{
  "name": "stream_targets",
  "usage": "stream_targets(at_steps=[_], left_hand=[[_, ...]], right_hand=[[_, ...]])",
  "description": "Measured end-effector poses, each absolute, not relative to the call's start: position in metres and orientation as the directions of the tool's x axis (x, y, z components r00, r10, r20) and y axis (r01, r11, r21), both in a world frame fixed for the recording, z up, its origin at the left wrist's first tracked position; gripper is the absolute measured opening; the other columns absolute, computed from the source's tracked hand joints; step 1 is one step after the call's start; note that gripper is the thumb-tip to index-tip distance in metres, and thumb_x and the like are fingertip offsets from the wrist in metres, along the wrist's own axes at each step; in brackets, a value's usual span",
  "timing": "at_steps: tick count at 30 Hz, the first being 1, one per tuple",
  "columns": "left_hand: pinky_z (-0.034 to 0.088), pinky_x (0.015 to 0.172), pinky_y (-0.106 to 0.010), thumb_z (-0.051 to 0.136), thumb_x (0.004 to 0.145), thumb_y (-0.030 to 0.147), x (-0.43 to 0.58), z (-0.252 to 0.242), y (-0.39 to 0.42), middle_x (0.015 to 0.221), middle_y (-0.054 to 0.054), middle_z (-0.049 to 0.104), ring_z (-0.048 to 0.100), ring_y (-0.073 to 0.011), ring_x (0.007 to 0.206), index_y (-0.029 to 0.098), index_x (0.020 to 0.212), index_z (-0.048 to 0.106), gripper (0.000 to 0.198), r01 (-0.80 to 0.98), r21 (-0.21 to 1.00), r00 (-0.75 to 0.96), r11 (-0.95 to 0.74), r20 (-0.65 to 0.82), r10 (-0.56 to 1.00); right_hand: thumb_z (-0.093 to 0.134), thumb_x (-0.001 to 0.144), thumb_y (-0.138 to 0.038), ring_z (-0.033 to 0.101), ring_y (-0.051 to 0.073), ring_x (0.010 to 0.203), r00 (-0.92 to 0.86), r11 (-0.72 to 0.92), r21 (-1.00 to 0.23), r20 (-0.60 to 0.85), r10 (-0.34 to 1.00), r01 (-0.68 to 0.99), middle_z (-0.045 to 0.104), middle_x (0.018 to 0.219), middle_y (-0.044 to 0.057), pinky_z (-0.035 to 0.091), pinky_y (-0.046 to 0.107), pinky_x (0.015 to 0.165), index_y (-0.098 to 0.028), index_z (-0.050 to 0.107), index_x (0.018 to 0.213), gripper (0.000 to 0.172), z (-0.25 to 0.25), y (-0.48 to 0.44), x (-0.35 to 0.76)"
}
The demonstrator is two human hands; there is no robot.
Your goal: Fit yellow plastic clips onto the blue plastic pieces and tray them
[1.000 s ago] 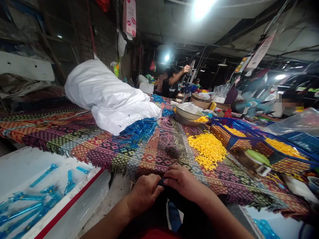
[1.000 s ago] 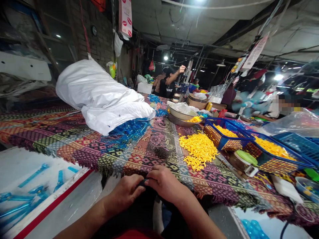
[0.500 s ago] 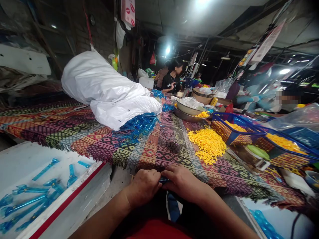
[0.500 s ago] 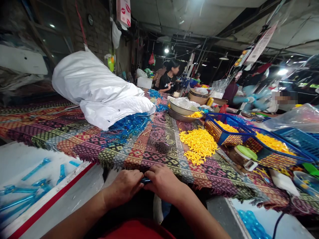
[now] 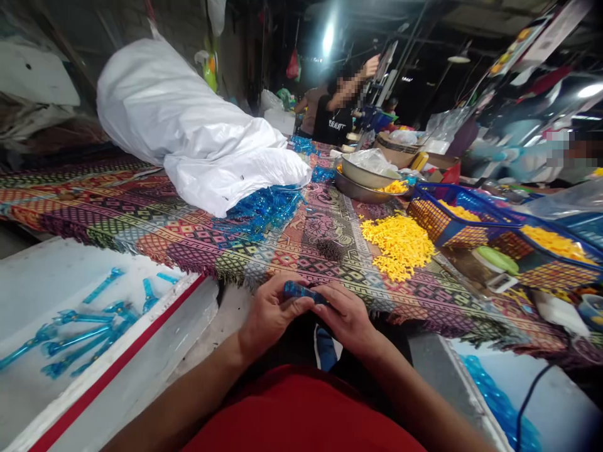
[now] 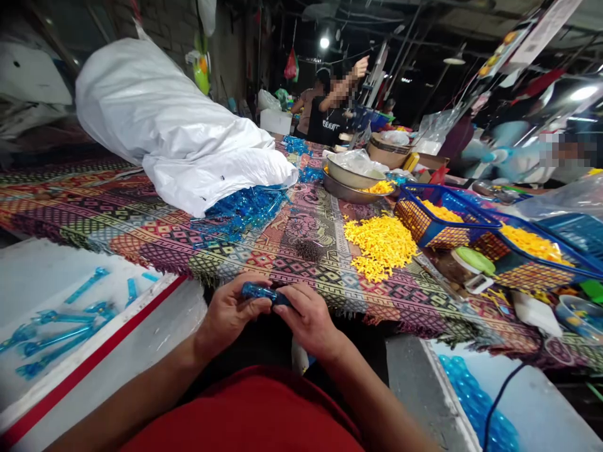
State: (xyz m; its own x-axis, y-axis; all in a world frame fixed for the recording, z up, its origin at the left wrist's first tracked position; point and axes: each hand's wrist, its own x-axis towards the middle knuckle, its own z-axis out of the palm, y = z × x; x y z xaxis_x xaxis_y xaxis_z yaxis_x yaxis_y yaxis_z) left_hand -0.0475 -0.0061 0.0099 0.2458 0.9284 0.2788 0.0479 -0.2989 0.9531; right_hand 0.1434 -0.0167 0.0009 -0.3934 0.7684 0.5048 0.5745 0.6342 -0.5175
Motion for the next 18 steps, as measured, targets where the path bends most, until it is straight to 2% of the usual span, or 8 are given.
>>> stream_targets(at_steps=[2, 5, 8, 14, 18], left_hand=[[0.044, 0.072, -0.026, 0.059, 0.079, 0.03, -0.041, 0.014, -0.012, 0.089, -0.006, 0.062, 0.057, -0.0165, 0.082, 0.017, 0.087, 0.06, 0.016, 0.161, 0.901, 0.226, -0.403, 0.364, 0.904], [0.042, 0.074, -0.029, 0.052, 0.083, 0.028, -0.039, 0.019, -0.016, 0.085, -0.007, 0.061, 0.056, -0.0181, 0.082, 0.016, 0.087, 0.057, 0.014, 0.354, 0.736, 0.342, -0.577, 0.472, 0.812], [0.042, 0.068, -0.029, 0.044, 0.086, 0.028, -0.037, 0.021, -0.018, 0.087, -0.009, 0.059, 0.055, -0.0194, 0.081, 0.016, 0.089, 0.055, 0.017, 0.477, 0.598, 0.457, -0.644, 0.457, 0.763], [0.041, 0.058, -0.029, 0.038, 0.083, 0.022, -0.024, 0.014, -0.024, 0.072, -0.007, 0.054, 0.053, -0.019, 0.067, 0.016, 0.077, 0.05, 0.015, 0.569, 0.451, 0.514, -0.688, 0.458, 0.725], [0.041, 0.057, -0.029, 0.037, 0.086, 0.026, -0.022, 0.016, -0.025, 0.072, -0.006, 0.054, 0.052, -0.0178, 0.064, 0.015, 0.077, 0.049, 0.019, 0.556, 0.454, 0.509, -0.696, 0.476, 0.717]], right_hand=[[0.049, 0.088, -0.024, 0.058, 0.018, 0.09, -0.396, 0.623, -0.557, 0.483, 0.781, 0.55, 0.063, 0.095, 0.007, 0.049, 0.031, 0.08, -0.021, 0.058, 0.108, 0.022, -0.002, -0.021, 0.14], [0.045, 0.089, -0.022, 0.056, 0.019, 0.101, -0.381, 0.628, -0.553, 0.504, 0.775, 0.547, 0.06, 0.107, 0.01, 0.048, 0.034, 0.086, -0.021, 0.055, 0.116, 0.029, 0.01, -0.025, 0.139], [0.049, 0.088, -0.023, 0.057, 0.019, 0.097, -0.386, 0.676, -0.509, 0.565, 0.73, 0.533, 0.059, 0.104, 0.01, 0.05, 0.034, 0.082, -0.022, 0.053, 0.12, 0.032, 0.033, -0.03, 0.139], [0.055, 0.084, -0.016, 0.058, 0.017, 0.081, -0.373, 0.742, -0.415, 0.672, 0.64, 0.526, 0.06, 0.087, 0.008, 0.051, 0.03, 0.067, -0.018, 0.058, 0.109, 0.025, 0.043, -0.039, 0.129], [0.056, 0.083, -0.016, 0.059, 0.016, 0.078, -0.333, 0.751, -0.436, 0.703, 0.629, 0.497, 0.06, 0.084, 0.007, 0.051, 0.029, 0.066, -0.017, 0.061, 0.103, 0.02, 0.038, -0.04, 0.13]])
